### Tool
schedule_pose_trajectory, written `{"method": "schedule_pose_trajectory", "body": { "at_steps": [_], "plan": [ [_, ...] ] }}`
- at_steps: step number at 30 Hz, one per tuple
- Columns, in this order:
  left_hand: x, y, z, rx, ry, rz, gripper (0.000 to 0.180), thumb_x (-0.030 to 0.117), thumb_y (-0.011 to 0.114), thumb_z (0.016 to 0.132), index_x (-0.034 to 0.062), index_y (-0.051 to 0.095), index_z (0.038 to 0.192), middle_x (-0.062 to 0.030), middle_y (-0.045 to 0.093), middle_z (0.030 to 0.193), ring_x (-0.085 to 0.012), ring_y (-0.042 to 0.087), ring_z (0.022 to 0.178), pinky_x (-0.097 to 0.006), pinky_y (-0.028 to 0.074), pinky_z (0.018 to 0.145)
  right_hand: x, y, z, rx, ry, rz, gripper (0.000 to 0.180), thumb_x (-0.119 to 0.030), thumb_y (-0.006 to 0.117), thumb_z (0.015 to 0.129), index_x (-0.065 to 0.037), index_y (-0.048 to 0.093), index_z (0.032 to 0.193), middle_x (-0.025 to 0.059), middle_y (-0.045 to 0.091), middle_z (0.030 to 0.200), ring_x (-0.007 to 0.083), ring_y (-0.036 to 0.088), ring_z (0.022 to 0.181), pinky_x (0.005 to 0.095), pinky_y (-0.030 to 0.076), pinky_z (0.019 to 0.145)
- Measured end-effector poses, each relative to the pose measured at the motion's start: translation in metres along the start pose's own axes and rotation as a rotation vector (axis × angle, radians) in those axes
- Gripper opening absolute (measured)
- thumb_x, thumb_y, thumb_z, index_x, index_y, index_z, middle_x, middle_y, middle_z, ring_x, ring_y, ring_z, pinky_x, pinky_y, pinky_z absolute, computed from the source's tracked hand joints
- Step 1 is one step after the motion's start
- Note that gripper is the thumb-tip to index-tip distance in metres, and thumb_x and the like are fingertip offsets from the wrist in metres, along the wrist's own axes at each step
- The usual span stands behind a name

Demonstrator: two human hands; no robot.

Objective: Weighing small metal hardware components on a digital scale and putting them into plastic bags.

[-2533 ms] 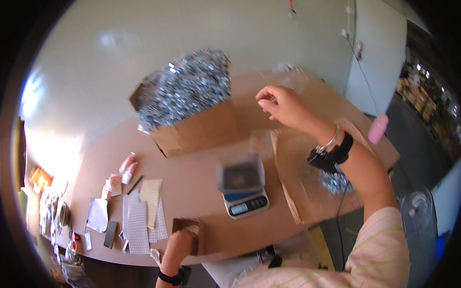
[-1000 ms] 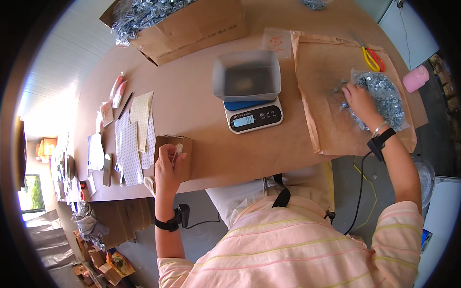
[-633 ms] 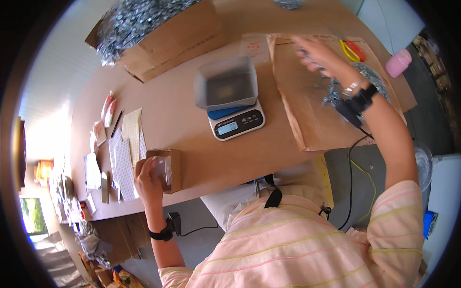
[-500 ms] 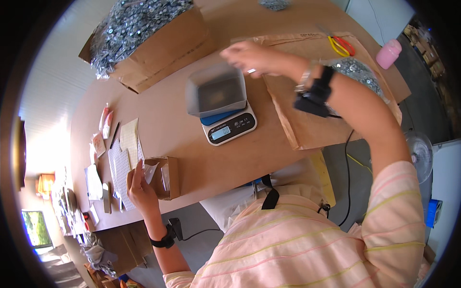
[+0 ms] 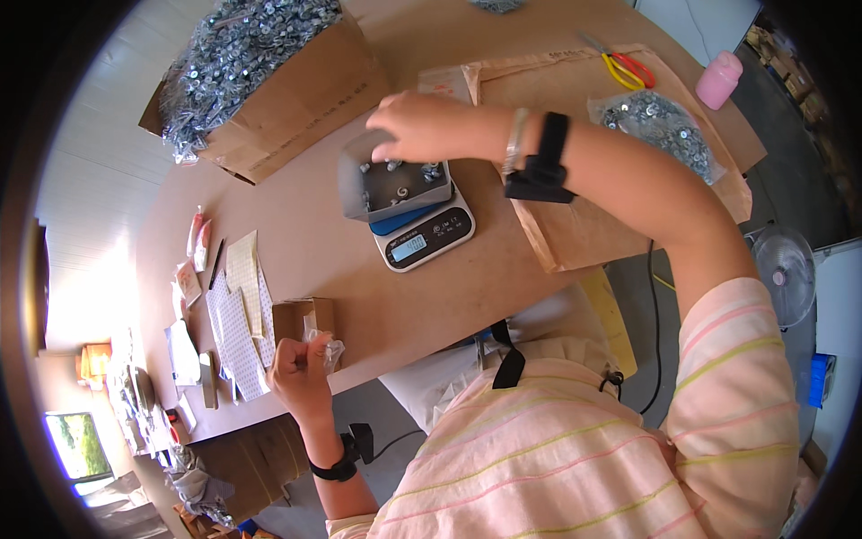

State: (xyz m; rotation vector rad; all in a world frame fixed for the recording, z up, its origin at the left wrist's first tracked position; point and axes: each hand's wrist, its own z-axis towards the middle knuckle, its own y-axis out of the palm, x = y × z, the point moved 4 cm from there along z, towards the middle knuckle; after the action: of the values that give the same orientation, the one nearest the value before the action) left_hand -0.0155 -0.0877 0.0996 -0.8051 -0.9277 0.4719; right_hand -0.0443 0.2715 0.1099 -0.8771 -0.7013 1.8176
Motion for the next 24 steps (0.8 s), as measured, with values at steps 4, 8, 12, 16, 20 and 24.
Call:
{"method": "schedule_pose_trajectory", "body": {
  "at_steps": [4, 8, 12, 16, 20, 24],
  "plan": [
    [-0.012, 0.011, -0.015, 0.02, -0.091, -0.166, 0.02, 0.007, 0.081, 0.078, -0.0004, 0.063, 0.078, -0.0087, 0.056, 0.065, -0.0175, 0.055, 0.057, -0.029, 0.043, 0.054, 0.022, -0.068, -0.024, -0.334, 0.414, -0.032, 0.028, -0.026, 0.063, 0.094, 0.0, 0.066, 0.087, 0.0171, 0.066, 0.08, 0.0342, 0.063, 0.077, 0.041, 0.05, 0.071],
    [0.006, 0.027, -0.01, 0.004, -0.031, -0.262, 0.007, -0.001, 0.073, 0.081, -0.0001, 0.066, 0.084, -0.0097, 0.059, 0.073, -0.0204, 0.06, 0.065, -0.03, 0.047, 0.059, 0.105, -0.095, -0.14, -0.69, 0.653, -0.314, 0.041, -0.033, 0.062, 0.093, 0.007, 0.065, 0.096, 0.0287, 0.065, 0.09, 0.0423, 0.064, 0.091, 0.0458, 0.051, 0.084],
    [0.007, 0.037, -0.007, -0.103, 0.038, -0.233, 0.01, -0.002, 0.073, 0.081, -0.0005, 0.063, 0.08, -0.0099, 0.056, 0.071, -0.0209, 0.056, 0.061, -0.032, 0.043, 0.055, 0.129, -0.086, -0.229, -0.664, 0.777, -0.397, 0.075, -0.052, 0.061, 0.093, 0.001, 0.042, 0.143, 0.036, 0.032, 0.145, 0.0532, 0.033, 0.134, 0.0546, 0.031, 0.112],
    [0.005, 0.039, -0.012, -0.073, -0.088, -0.235, 0.031, 0.004, 0.086, 0.071, 0.0001, 0.055, 0.069, -0.0041, 0.043, 0.061, -0.0121, 0.038, 0.054, -0.028, 0.031, 0.049, 0.094, -0.06, -0.233, -0.466, 0.665, -0.441, 0.072, -0.051, 0.061, 0.094, -0.003, 0.043, 0.144, 0.0304, 0.036, 0.144, 0.0501, 0.035, 0.132, 0.0534, 0.033, 0.11],
    [-0.008, 0.054, -0.02, -0.111, -0.226, -0.429, 0.019, -0.004, 0.08, 0.075, -0.0003, 0.069, 0.09, 0.0023, 0.041, 0.073, -0.0066, 0.033, 0.061, -0.023, 0.028, 0.052, 0.072, -0.057, -0.223, -0.372, 0.621, -0.385, 0.058, -0.043, 0.062, 0.094, -0.004, 0.05, 0.136, 0.0209, 0.045, 0.136, 0.0429, 0.043, 0.125, 0.0525, 0.038, 0.104],
    [-0.013, 0.064, -0.027, -0.16, -0.273, -0.649, 0.026, -0.007, 0.073, 0.082, -0.0024, 0.072, 0.107, 0.0047, 0.043, 0.079, -0.0032, 0.034, 0.066, -0.019, 0.027, 0.056, 0.084, -0.055, -0.223, -0.281, 0.55, -0.276, 0.025, -0.021, 0.061, 0.095, -0.002, 0.055, 0.111, 0.0181, 0.05, 0.112, 0.0364, 0.055, 0.103, 0.0438, 0.047, 0.089]
  ]
}}
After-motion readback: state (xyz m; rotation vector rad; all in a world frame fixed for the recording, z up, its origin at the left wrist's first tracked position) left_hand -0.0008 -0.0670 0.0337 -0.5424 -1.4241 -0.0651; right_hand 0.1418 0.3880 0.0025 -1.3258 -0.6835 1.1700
